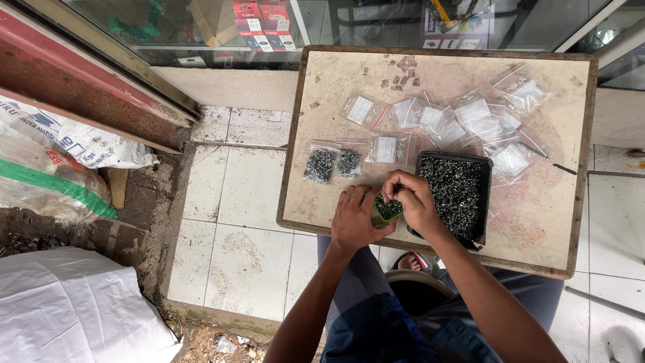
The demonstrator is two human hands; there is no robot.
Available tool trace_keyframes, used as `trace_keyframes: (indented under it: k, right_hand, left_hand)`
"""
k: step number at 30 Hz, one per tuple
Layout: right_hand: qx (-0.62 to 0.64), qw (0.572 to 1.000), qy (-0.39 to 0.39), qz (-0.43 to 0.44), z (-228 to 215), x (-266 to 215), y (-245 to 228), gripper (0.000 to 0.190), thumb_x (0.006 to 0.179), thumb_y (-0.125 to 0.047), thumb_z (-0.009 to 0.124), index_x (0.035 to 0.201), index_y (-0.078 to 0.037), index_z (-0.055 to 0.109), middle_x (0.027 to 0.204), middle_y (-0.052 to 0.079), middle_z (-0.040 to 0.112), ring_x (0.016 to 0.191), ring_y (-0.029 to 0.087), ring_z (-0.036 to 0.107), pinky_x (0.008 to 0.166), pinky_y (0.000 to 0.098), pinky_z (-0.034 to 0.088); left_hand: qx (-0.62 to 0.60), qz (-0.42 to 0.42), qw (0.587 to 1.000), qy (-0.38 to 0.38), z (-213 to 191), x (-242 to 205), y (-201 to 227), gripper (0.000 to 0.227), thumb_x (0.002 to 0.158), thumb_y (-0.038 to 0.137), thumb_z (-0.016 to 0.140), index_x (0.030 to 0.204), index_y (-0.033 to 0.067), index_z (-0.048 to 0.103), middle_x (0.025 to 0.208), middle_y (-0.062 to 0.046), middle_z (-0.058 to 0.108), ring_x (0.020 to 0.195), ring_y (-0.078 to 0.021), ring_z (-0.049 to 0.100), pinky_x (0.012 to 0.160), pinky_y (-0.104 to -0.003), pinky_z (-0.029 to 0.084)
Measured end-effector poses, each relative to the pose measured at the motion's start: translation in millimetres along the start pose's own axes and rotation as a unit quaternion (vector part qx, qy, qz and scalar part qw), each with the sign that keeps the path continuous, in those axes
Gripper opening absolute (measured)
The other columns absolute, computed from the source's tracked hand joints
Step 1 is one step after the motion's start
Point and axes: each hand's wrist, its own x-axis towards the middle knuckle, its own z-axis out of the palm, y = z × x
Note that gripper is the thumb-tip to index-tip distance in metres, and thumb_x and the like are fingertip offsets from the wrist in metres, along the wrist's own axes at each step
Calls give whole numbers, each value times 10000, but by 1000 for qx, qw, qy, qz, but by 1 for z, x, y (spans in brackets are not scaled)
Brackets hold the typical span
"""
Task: The person sits at a low table and sorts small metal screws from a black tray into a green plastic scoop. They then pour the collected screws from the scoop into a small clear plastic bag and place the filled bag on the table.
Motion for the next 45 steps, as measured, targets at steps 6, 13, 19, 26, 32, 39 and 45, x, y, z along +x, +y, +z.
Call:
trace_keyframes:
  k: [6,13,19,26,32,39,45]
  right_hand:
    - [54,998,33,0,12,3,-18,95,779,-82,530,772,-9,589,656,95,529,660,175,481,600,312,402]
    - [65,997,44,2,11,3,-9,83,753,-55,523,770,4,577,645,118,529,652,194,500,595,318,406]
    - [11,998,54,19,10,4,-15,152,764,83,454,814,10,578,669,142,606,674,205,585,642,324,450]
    - [24,991,30,128,8,9,-26,282,803,154,406,931,-3,602,799,189,701,720,202,640,691,286,499]
    - [84,960,55,263,8,21,-50,327,871,142,375,1034,3,622,942,186,717,833,179,627,824,415,635]
    - [116,908,84,393,-11,25,-49,314,959,44,433,1232,-22,572,971,215,712,725,194,637,748,523,695]
    - [-9,912,56,406,-12,26,-40,264,919,49,437,1104,33,625,932,262,701,677,201,598,644,520,693]
  left_hand:
    - [4,3,1000,9,-4,3,3,721,635,488,852,1233,105,728,1019,-106,617,855,-304,647,758,-428,522]
    - [4,0,1000,10,-1,0,1,712,649,487,843,1242,113,723,1021,-91,610,865,-288,648,769,-419,521]
    - [-5,-1,1000,12,-5,2,3,677,659,486,844,1210,108,732,1004,-93,617,873,-296,660,777,-421,531]
    - [-3,-5,1000,14,-3,-1,3,621,675,500,841,1112,72,730,988,-106,607,877,-314,660,766,-433,528]
    - [-6,-8,1000,22,-3,-1,3,603,675,501,840,1072,62,723,987,-110,612,869,-320,660,755,-434,526]
    - [-1,-16,1000,7,-10,4,6,682,679,492,822,1241,118,723,1018,-78,607,892,-304,669,763,-437,530]
    - [6,-18,1000,11,-2,-3,0,711,684,528,826,1262,128,721,1003,-73,596,887,-299,675,768,-425,532]
